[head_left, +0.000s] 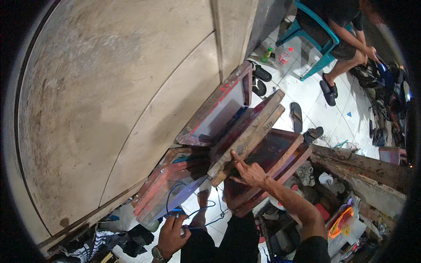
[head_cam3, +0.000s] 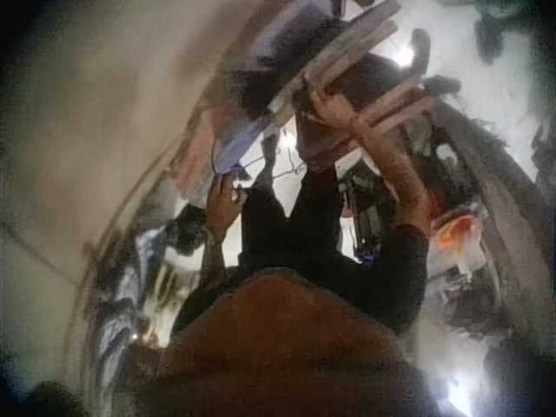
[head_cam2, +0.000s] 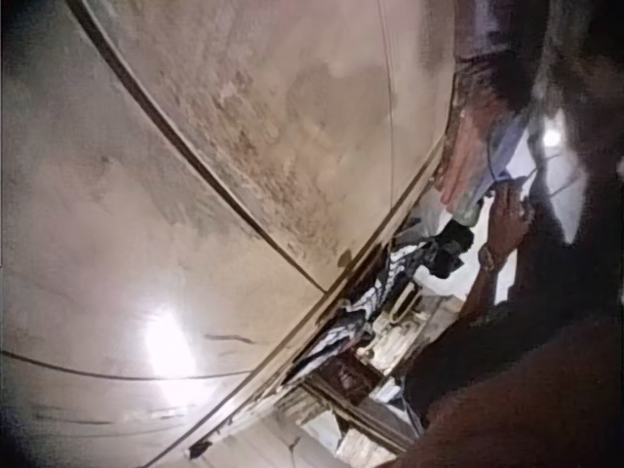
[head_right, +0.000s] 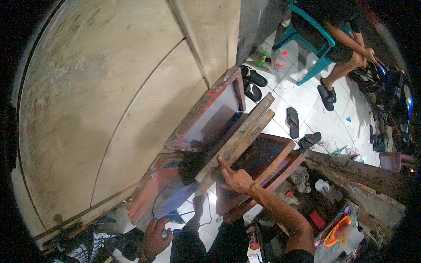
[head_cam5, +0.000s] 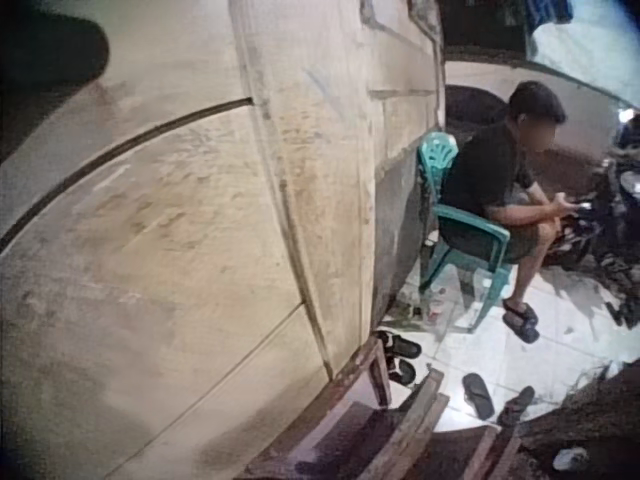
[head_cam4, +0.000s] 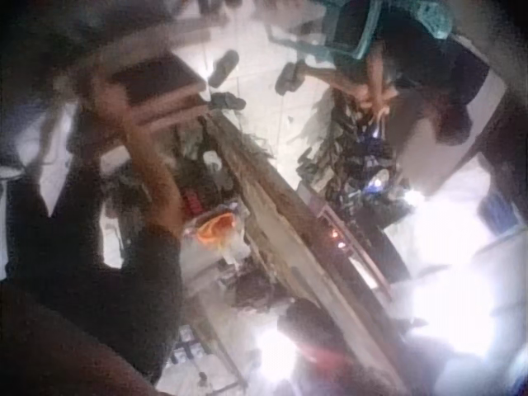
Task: The person performs screen printing by aligning a black t-shirt on a station, applying ink using a squeegee through a mesh screen, and repeating the process for multiple shirts.
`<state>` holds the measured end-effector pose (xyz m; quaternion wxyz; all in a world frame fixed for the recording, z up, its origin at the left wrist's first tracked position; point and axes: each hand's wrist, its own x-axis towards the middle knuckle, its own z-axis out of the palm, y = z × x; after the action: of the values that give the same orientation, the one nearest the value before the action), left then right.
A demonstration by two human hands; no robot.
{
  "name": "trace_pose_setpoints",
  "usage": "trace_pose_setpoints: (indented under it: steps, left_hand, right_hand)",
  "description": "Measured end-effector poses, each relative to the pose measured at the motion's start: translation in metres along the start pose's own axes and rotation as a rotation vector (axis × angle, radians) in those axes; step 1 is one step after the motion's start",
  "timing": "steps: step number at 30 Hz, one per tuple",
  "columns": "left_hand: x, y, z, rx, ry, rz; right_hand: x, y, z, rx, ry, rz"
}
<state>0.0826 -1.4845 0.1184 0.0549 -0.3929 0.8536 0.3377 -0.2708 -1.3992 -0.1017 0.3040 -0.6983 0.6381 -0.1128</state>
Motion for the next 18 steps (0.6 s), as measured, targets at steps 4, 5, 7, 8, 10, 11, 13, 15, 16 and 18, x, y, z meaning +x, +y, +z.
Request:
trace_pose_setpoints:
  steps: [4, 5, 7, 8, 10, 11, 13, 15, 16, 18]
  left_hand:
    - [0.003, 0.009, -0.005, 0.029, -0.078, 0.003]
    - [0.007, 0.016, -0.008, 0.052, -0.088, 0.003]
    - [0.001, 0.013, -0.001, -0.002, -0.072, -0.022]
    - [0.001, 0.015, 0.001, -0.011, -0.069, -0.039]
    - [0.006, 0.018, 0.001, -0.027, -0.1, -0.024]
    - [0.009, 0.019, 0.003, -0.035, -0.101, -0.026]
    - [0.014, 0.023, 0.008, -0.007, -0.127, -0.013]
    - [0.009, 0.024, 0.015, -0.008, -0.123, -0.035]
    - [0.007, 0.022, 0.017, -0.003, -0.11, -0.056]
    - [0.002, 0.02, 0.013, 0.017, -0.137, -0.056]
  right_hand:
    - [-0.032, 0.012, 0.012, -0.003, -0.002, 0.016]
    - [-0.041, 0.009, 0.013, -0.006, -0.014, 0.005]
    - [-0.055, 0.004, 0.009, -0.047, -0.043, 0.064]
    - [-0.051, -0.007, -0.004, -0.049, -0.209, 0.166]
    - [-0.051, -0.008, 0.001, -0.009, -0.155, 0.149]
    - [-0.052, -0.009, 0.002, 0.033, -0.086, 0.145]
    - [-0.033, -0.008, 0.0, 0.015, 0.055, 0.064]
    - [0.004, -0.016, -0.016, 0.048, 0.093, 0.055]
    - [0.028, -0.023, -0.028, 0.099, -0.009, 0.133]
    - [0.073, -0.021, -0.022, 0.117, 0.197, 0.037]
